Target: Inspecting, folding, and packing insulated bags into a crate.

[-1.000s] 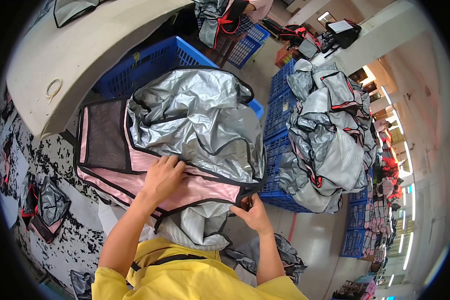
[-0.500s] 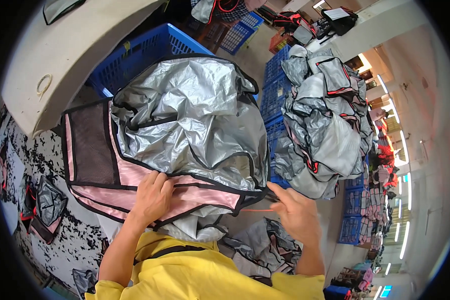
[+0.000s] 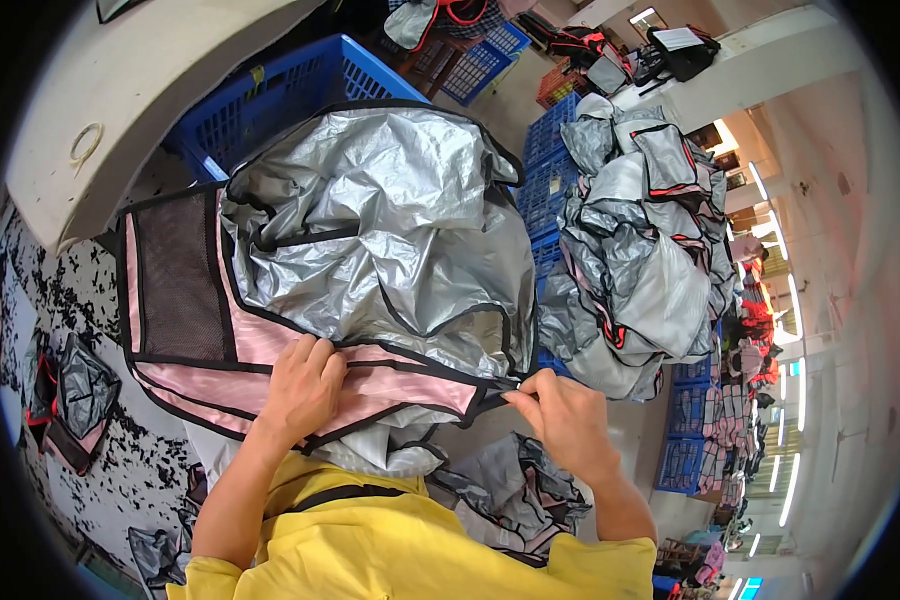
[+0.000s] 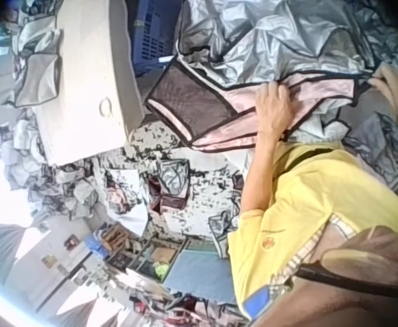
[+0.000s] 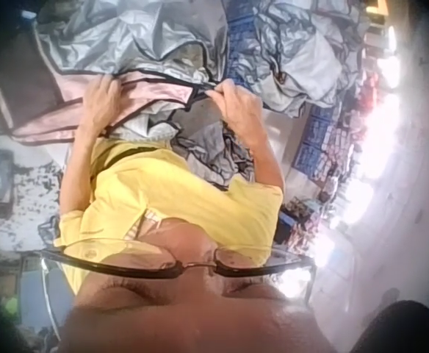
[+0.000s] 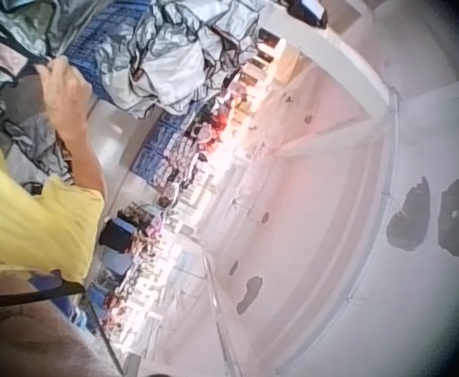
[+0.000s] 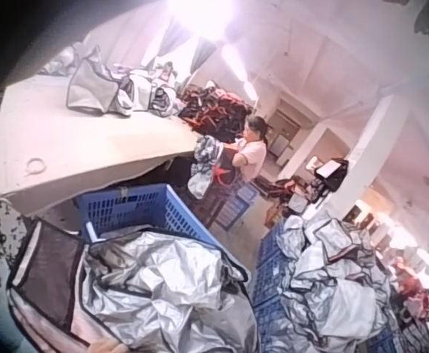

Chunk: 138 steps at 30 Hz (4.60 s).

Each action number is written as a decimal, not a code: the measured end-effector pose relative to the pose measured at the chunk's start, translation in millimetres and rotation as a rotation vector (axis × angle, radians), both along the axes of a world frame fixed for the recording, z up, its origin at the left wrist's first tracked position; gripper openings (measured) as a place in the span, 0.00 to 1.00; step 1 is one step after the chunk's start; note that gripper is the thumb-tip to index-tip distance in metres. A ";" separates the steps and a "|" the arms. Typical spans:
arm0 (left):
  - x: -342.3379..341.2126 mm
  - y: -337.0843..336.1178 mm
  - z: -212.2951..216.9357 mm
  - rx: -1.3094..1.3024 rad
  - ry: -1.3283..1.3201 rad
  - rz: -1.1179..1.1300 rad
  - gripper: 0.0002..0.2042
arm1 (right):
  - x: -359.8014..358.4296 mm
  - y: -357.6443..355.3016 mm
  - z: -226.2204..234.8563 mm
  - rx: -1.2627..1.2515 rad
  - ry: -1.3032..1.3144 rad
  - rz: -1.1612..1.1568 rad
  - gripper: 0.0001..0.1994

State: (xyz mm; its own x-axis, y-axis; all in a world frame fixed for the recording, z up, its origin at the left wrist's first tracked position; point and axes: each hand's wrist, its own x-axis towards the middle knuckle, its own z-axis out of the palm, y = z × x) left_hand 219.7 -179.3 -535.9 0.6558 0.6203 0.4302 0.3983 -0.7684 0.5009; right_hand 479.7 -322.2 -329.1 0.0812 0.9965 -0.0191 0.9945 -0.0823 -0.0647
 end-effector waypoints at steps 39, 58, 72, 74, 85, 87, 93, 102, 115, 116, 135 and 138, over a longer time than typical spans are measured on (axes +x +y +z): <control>-0.5 -3.3 -5.1 0.019 -0.001 0.013 0.04 | -4.1 11.0 1.2 -0.057 0.040 -0.034 0.12; -1.9 -4.2 -6.7 -0.002 0.013 0.020 0.05 | -10.2 17.0 3.0 -0.117 0.053 -0.066 0.12; -3.0 -2.9 -10.6 0.010 0.054 -0.018 0.06 | -14.3 36.0 4.8 -0.309 -0.114 -0.071 0.19; -2.9 -2.6 -10.0 0.008 0.056 -0.021 0.06 | -10.3 36.6 1.5 -0.319 -0.103 -0.073 0.20; -10.6 -7.5 -9.5 -0.012 0.056 0.012 0.06 | 13.8 15.0 5.0 -0.224 0.894 -0.459 0.13; -13.7 -15.0 -9.9 -0.028 0.022 0.031 0.07 | 13.7 4.9 -2.9 -0.224 0.831 -0.330 0.18; -9.1 -41.6 -33.1 0.053 -0.161 0.028 0.09 | -45.5 -26.0 -45.8 0.109 0.720 -0.204 0.21; -24.2 -60.4 -32.3 0.188 -0.170 0.139 0.08 | -77.4 23.9 -136.9 0.157 0.276 0.392 0.12; -110.2 -13.0 1.0 0.042 0.135 0.569 0.08 | -67.6 -2.5 -138.9 0.094 0.068 0.457 0.20; -120.0 -13.0 -4.3 0.021 0.117 0.509 0.08 | -64.7 -8.6 -139.4 0.081 0.058 0.426 0.21; -113.3 -14.4 -12.3 -0.152 -0.147 0.537 0.09 | -65.9 29.9 -52.9 0.431 -0.153 0.248 0.15; -81.1 14.5 30.6 -0.224 -0.385 0.665 0.14 | -66.4 16.8 -45.2 0.482 0.086 0.309 0.14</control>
State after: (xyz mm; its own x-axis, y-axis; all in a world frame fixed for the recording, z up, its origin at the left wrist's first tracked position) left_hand 138.6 -164.8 -505.3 -0.0512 0.9275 0.3703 0.5053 -0.2958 0.8107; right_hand 413.3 -305.4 -374.3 -0.1971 0.8714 0.4492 0.9571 0.2704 -0.1046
